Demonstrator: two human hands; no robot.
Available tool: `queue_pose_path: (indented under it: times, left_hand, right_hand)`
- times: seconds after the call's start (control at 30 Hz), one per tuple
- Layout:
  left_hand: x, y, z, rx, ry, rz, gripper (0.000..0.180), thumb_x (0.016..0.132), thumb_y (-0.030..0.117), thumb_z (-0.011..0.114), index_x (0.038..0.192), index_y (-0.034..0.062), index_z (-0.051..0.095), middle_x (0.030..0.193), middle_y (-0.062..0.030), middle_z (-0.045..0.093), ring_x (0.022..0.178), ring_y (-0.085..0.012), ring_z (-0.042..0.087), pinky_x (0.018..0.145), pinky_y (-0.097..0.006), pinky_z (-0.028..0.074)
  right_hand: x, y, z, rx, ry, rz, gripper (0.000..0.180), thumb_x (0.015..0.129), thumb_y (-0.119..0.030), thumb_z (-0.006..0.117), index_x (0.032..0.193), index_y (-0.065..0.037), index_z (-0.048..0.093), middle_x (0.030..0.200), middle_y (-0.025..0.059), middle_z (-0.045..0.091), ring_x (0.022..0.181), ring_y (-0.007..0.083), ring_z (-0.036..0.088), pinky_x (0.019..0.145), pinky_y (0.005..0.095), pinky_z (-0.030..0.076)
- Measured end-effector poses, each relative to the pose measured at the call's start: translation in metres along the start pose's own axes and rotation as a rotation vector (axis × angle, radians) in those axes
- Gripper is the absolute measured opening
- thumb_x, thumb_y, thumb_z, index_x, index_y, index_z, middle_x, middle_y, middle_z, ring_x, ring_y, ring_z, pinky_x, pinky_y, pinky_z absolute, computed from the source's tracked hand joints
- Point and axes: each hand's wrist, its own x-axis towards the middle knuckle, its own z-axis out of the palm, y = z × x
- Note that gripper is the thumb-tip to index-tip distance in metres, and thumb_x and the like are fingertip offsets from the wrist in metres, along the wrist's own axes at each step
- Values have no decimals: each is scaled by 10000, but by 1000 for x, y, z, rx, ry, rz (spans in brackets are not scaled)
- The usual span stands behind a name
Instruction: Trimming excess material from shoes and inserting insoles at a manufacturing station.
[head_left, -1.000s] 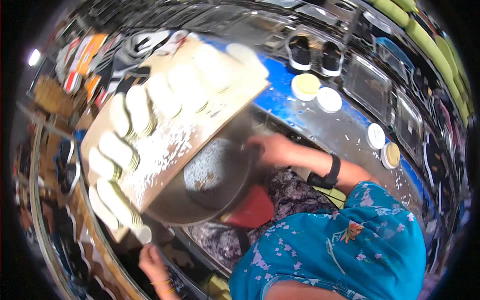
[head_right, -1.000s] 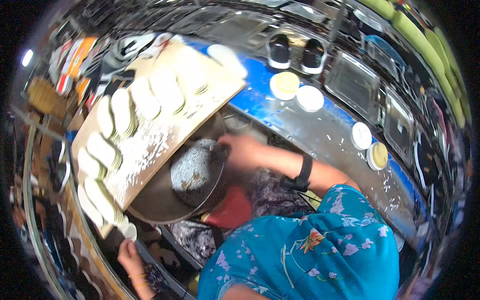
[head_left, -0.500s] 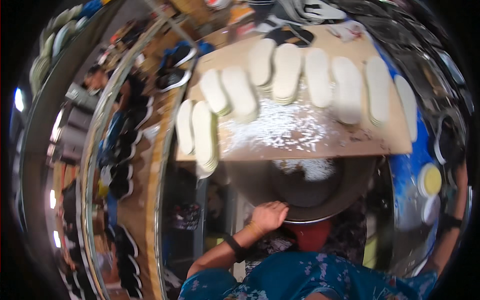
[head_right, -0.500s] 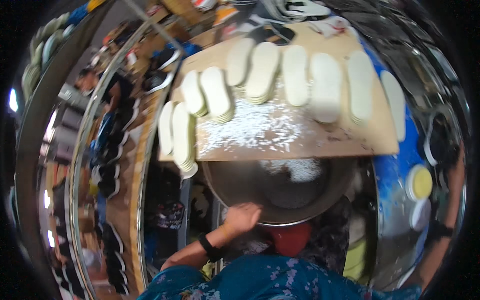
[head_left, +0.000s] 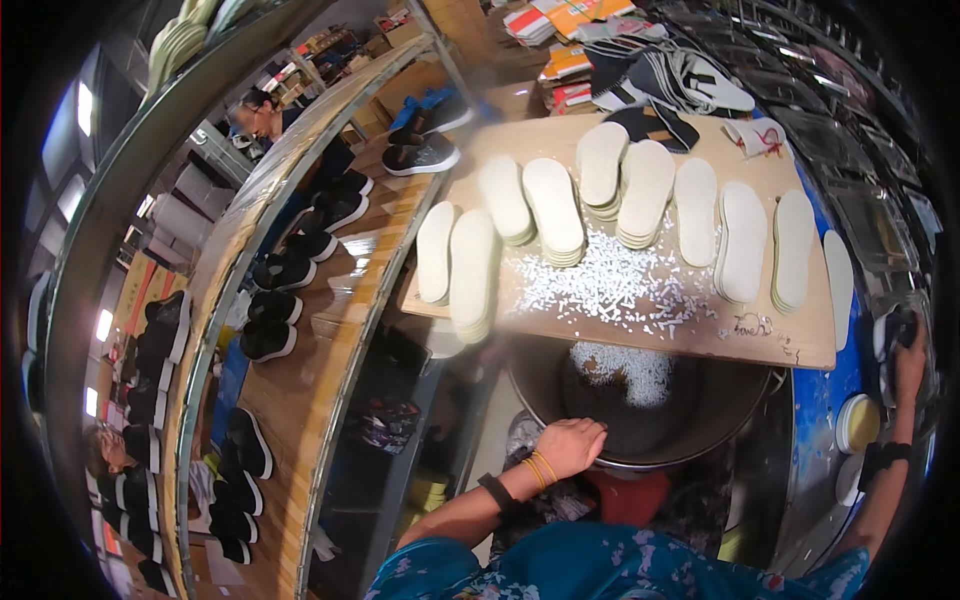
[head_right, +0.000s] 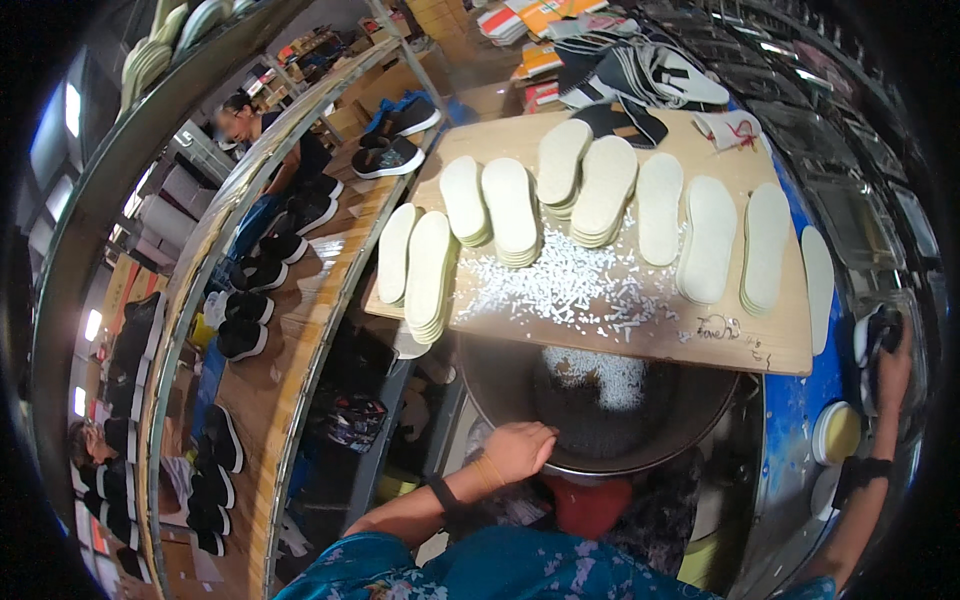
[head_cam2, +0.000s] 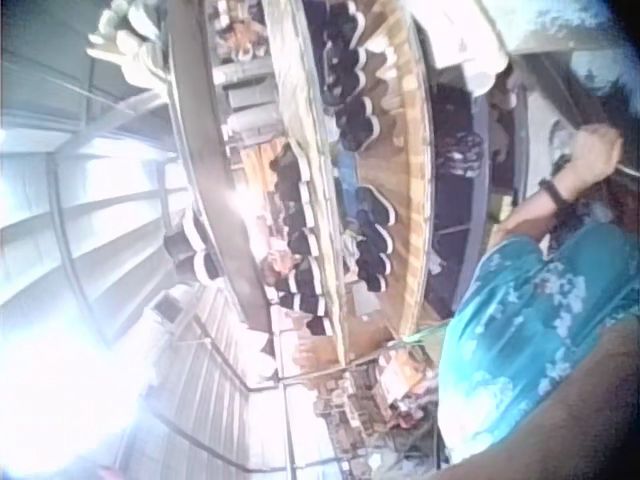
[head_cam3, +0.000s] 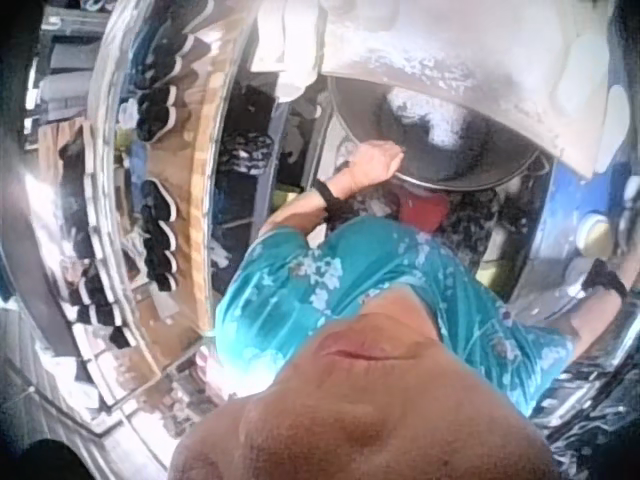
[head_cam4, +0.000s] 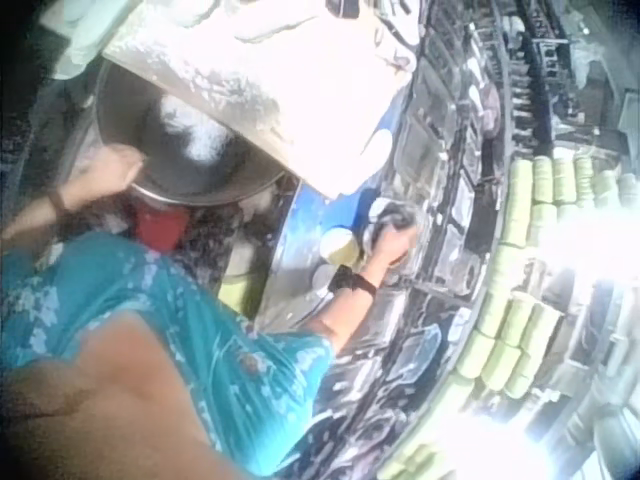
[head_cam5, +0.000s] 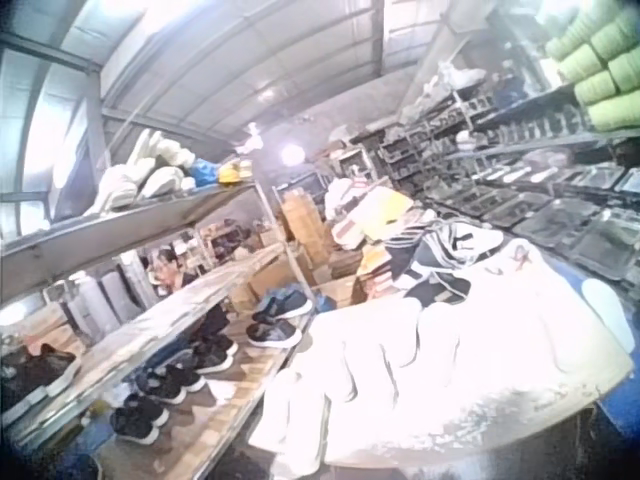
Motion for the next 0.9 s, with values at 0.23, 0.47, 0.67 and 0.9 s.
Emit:
queue_pose_path:
  times: [0.23,0.47,0.67,0.9]
  left_hand:
    - [-2,-2,1,-37,-85,-37,196,827,213,489,889,63,599,824,-97,608,735,-244,594,650,-335,474]
    - [26,43,-67,-1508,-112,-610,373,896,329,438,1182,93,482,1052,-106,560,933,-195,564,773,-332,462]
    - [-26,29,-96,-1811,260,-523,360,907,379,384,904,53,537,785,-65,587,628,-154,583,581,-277,500]
    - [-37,-62,-23,-301,558,-598,397,855,246,501,1135,-31,458,1111,-203,489,943,-272,516,797,-353,416]
  right_hand:
    - [-23,-112,-97,386,284,-265,591,743,76,498,1298,-68,354,1304,97,403,1191,198,386,987,278,275]
    - [-214,-379,-59,224,-52,-837,644,573,-80,688,1181,-42,476,1057,183,575,839,316,611,717,357,498]
    - [-317,-438,30,273,-516,-1067,598,695,-314,641,1218,-141,410,795,87,581,671,261,596,532,364,476]
    - [-362,-434,65,238,-957,-948,553,754,-274,567,1241,-122,353,925,103,581,816,288,592,618,382,488]
